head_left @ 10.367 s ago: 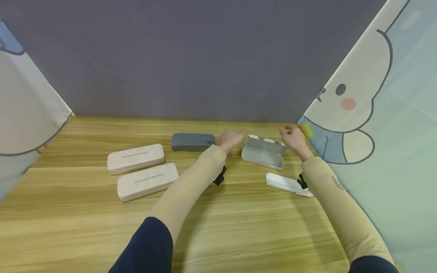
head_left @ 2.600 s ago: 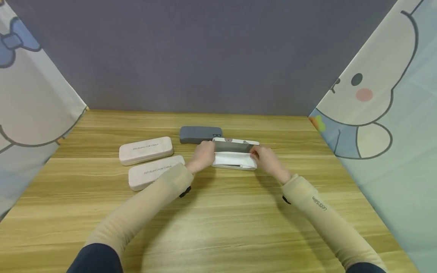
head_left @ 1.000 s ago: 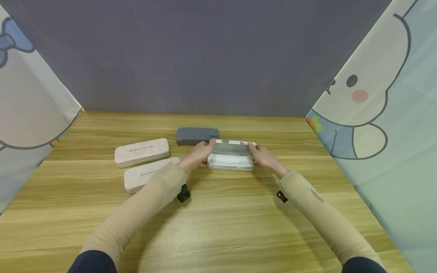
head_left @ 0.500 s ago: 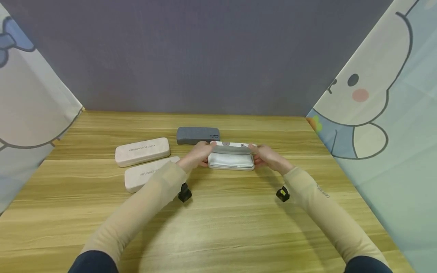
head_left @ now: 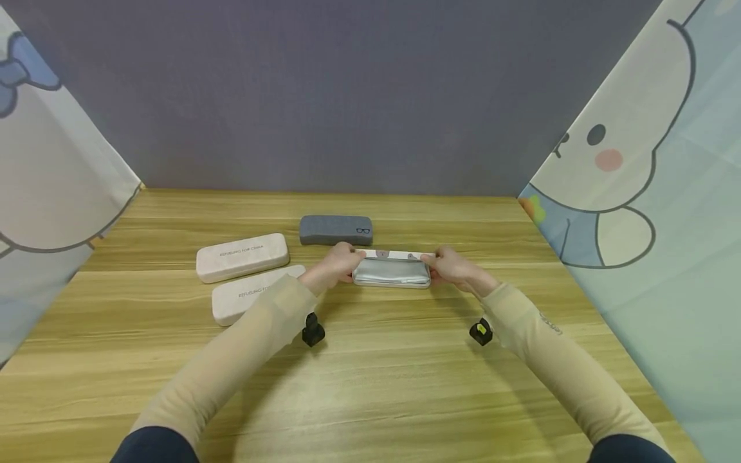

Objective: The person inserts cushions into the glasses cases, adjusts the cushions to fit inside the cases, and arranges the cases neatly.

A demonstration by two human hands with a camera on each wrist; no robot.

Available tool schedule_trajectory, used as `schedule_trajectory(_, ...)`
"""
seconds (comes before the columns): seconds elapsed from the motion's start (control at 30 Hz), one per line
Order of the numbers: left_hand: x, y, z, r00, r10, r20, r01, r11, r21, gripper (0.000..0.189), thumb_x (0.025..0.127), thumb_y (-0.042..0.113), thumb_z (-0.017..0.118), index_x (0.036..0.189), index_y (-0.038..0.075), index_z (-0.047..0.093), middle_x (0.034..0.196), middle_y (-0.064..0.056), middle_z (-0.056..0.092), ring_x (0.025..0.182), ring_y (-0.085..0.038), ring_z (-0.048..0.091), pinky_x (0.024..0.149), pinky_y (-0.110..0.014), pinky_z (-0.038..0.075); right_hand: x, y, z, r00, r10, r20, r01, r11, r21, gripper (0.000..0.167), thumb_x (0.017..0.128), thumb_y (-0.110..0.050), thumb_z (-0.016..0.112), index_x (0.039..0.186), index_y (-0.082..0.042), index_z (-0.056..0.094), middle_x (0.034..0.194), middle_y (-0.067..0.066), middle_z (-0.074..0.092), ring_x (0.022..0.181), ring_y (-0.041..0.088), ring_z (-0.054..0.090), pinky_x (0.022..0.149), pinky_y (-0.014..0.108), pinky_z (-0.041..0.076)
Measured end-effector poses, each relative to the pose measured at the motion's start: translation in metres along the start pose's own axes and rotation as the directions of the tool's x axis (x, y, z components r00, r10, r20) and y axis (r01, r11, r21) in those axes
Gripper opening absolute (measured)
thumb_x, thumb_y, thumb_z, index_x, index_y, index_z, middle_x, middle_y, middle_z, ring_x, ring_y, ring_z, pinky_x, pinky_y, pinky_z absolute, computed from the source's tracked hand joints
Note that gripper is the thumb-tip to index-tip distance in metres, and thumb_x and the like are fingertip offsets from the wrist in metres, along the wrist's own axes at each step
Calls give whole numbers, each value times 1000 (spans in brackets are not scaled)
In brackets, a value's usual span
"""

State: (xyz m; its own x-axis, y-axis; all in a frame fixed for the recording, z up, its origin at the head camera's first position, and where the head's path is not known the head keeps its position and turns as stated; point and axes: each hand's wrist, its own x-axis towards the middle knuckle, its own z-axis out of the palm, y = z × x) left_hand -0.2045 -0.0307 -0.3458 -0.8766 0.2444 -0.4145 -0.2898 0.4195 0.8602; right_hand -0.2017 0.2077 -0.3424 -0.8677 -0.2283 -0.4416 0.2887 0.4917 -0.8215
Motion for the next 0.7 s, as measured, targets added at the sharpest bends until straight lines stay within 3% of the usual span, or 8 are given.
schedule_trajectory(0.17,-2,-1,2,1000,27,-10,-27,999,22,49,103,19,39,143,-8,29,140,-22,42,120,-30,52,100,-42,49,-3,3,-1,999,-43,19,44,998,-48,41,105,-15,33,129,17,42,115,26,57,96,22,60,95,41,52)
schedule_trajectory(0.23,-2,-2,2,999,34,-15,-33,999,37,47,103,16,40,142,-8,31,133,-20,46,106,-25,54,92,-37,51,-5,4,-1,998,-57,18,59,994,-89,34,105,-16,35,117,14,47,91,14,56,79,16,55,84,35,52)
schedule_trajectory(0.33,-2,-4,2,999,42,-14,-41,997,68,45,102,12,40,141,-8,33,105,-13,51,73,-15,48,73,-29,46,-8,6,-1,997,-73,6,73,982,-173,26,105,-19,38,104,5,48,67,1,41,61,12,38,66,29,40)
schedule_trajectory(0.4,-3,-4,2,999,47,-5,-47,995,84,48,102,11,40,144,-8,28,86,-8,47,56,-11,36,64,-29,38,-10,7,-1,997,-78,-8,74,972,-224,28,105,-22,38,105,5,47,64,-1,35,60,13,32,62,27,33)
schedule_trajectory(0.47,-4,-5,3,999,52,-2,-52,994,93,50,102,10,40,146,-7,25,80,-6,43,49,-10,28,60,-30,34,-11,9,1,997,-78,-27,68,966,-250,33,104,-24,40,114,7,48,69,1,40,63,14,36,60,26,33)
schedule_trajectory(0.57,-6,-5,4,999,48,-4,-47,992,116,54,101,9,42,148,-6,21,89,-10,46,50,-11,28,60,-32,34,-12,11,3,995,-87,-46,71,962,-265,35,104,-23,41,119,7,48,81,5,45,70,15,41,60,25,37)
schedule_trajectory(0.7,-6,-7,5,998,57,-25,-52,986,159,45,98,5,44,140,-8,32,100,-15,43,58,-14,31,60,-31,34,-12,14,8,991,-119,-63,97,954,-285,33,103,-18,43,119,9,51,84,8,50,66,13,39,55,23,35)
